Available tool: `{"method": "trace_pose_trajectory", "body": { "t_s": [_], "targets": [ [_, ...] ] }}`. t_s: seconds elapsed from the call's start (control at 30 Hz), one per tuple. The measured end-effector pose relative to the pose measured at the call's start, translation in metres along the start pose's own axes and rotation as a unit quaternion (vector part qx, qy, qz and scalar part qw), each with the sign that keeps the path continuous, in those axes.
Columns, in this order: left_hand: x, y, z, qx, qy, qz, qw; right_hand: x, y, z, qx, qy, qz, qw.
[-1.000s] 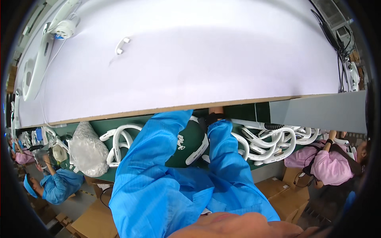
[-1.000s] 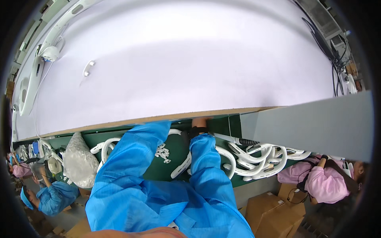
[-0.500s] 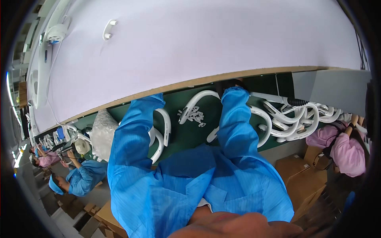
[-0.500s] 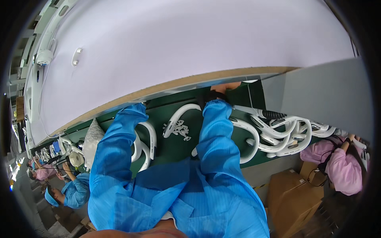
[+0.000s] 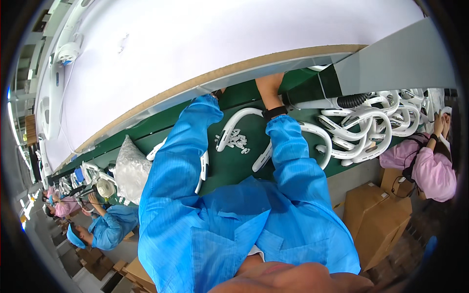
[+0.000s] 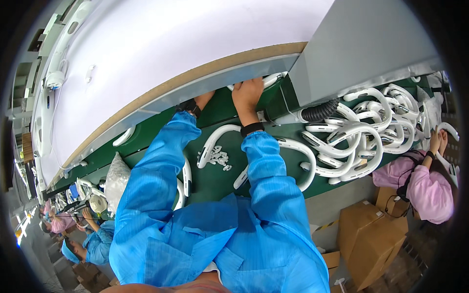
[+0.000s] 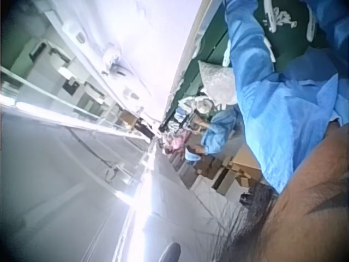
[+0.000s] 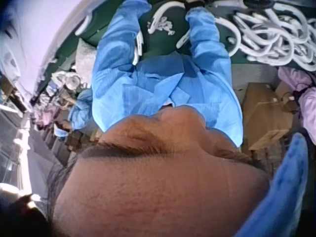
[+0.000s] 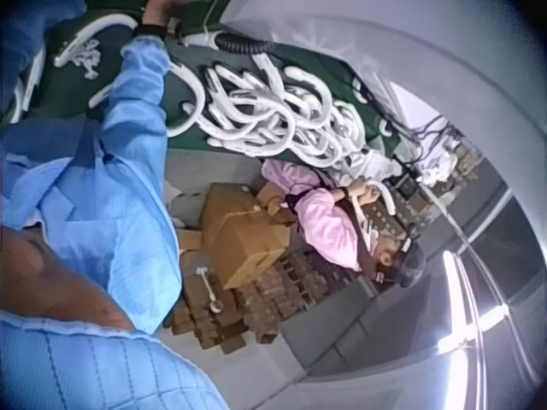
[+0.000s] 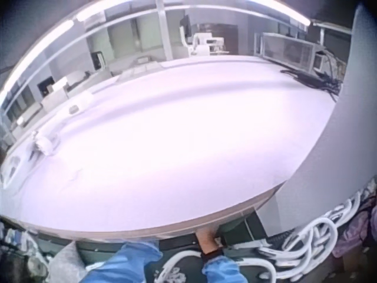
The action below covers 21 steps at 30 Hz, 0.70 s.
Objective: Assembling plastic components and internal pads for neck massagers at an industrial workstation.
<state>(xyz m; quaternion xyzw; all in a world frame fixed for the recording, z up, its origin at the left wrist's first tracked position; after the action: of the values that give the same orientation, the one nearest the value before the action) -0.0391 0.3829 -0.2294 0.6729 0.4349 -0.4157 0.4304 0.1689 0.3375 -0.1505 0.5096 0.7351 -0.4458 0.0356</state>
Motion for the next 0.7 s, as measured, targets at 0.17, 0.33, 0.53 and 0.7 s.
{"method": "trace_pose_trajectory", "body": {
  "t_s": [0.17, 0.33, 0.53, 0.7],
  "targets": [
    [-0.073, 0.038, 0.023, 0.06, 0.095, 0.02, 0.993, -0.001, -0.011, 0.008, 0.285, -0.238, -0.244, 0.896],
    [-0.204, 0.075, 0.091, 0.136, 0.002, -0.141, 0.981, -0.03, -0.075, 0.02, 0.459, -0.429, -0.473, 0.618],
    [-0.303, 0.104, 0.167, 0.255, 0.158, -0.14, 0.944, -0.088, -0.121, 0.049, 0.371, -0.507, -0.487, 0.606],
    [-0.282, 0.102, 0.278, -0.207, -0.109, 0.203, 0.951, -0.125, -0.117, 0.088, 0.37, -0.471, -0.482, 0.639]
  ]
}}
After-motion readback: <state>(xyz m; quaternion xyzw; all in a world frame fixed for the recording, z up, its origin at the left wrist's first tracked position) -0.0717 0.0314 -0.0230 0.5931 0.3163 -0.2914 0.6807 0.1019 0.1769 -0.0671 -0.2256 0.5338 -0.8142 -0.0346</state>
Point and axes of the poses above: each hand's wrist, its own z-axis away from the middle knuckle, its own x-axis out of the palm, y = z × x, the point moved 2 cm from there along -z, towards the middle knuckle, and after that the axes turned 8 degrees about y, right-handed, at the moved point
